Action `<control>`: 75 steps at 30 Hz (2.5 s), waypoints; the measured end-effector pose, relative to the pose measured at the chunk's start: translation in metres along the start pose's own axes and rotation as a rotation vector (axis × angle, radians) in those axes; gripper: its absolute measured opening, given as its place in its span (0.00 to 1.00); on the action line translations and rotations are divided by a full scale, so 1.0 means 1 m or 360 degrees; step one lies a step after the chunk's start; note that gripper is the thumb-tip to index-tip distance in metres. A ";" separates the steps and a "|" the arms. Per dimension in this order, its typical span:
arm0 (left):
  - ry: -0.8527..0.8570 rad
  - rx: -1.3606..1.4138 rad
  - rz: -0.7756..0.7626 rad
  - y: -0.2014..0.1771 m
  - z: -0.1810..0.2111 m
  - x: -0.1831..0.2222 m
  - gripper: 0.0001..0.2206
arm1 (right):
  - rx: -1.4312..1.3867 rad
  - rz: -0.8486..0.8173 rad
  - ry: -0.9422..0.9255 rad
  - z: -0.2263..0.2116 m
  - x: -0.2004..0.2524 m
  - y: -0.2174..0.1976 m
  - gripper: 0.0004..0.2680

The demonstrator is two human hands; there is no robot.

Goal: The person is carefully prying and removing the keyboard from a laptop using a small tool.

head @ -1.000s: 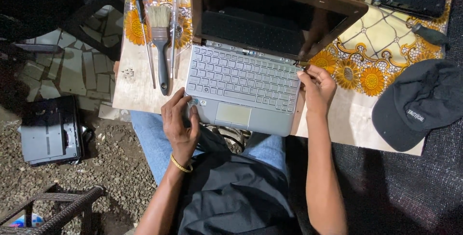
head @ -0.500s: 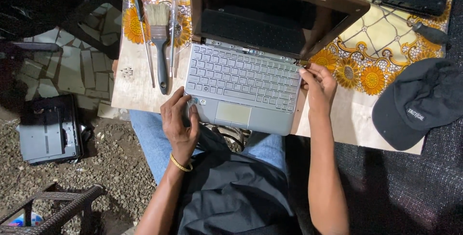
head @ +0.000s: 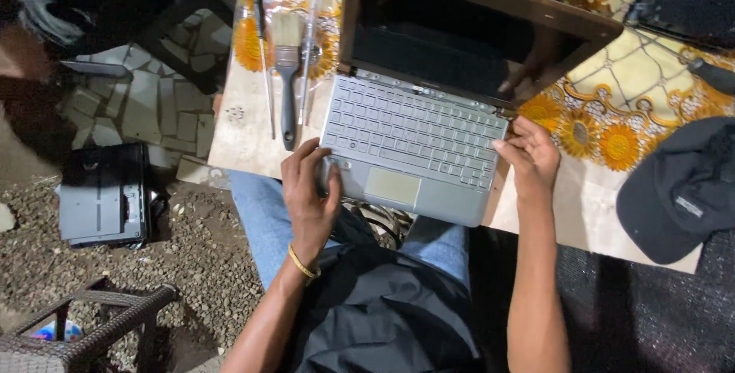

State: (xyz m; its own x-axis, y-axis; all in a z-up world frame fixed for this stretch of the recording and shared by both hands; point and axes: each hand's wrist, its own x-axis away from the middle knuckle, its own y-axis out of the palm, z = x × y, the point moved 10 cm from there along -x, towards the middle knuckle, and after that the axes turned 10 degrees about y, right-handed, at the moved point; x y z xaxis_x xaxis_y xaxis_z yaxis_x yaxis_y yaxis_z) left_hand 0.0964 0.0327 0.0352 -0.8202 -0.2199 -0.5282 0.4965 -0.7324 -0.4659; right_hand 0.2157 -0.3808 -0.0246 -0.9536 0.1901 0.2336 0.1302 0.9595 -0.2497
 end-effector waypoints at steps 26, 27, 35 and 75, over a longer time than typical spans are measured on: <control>-0.0206 -0.0521 -0.0671 0.061 0.006 -0.063 0.49 | -0.0051 0.0017 0.0063 0.025 -0.009 -0.011 0.26; -0.0206 -0.0522 -0.0670 0.062 0.005 -0.063 0.49 | -0.0052 0.0016 0.0063 0.026 -0.010 -0.011 0.26; -0.0193 -0.0579 -0.0676 0.061 0.000 -0.069 0.48 | -0.0051 0.0012 0.0063 0.018 -0.006 -0.008 0.26; -0.0029 -0.0354 -0.0604 0.045 -0.004 -0.043 0.36 | 0.0118 0.0234 0.0543 0.019 -0.029 -0.011 0.17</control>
State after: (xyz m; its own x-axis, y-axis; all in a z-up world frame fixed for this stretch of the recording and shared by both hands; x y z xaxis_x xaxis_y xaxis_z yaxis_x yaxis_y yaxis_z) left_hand 0.1548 0.0118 0.0336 -0.9601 0.0253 -0.2784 0.2065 -0.6071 -0.7673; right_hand 0.2369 -0.4006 -0.0462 -0.7790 0.3952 0.4868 0.2273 0.9015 -0.3682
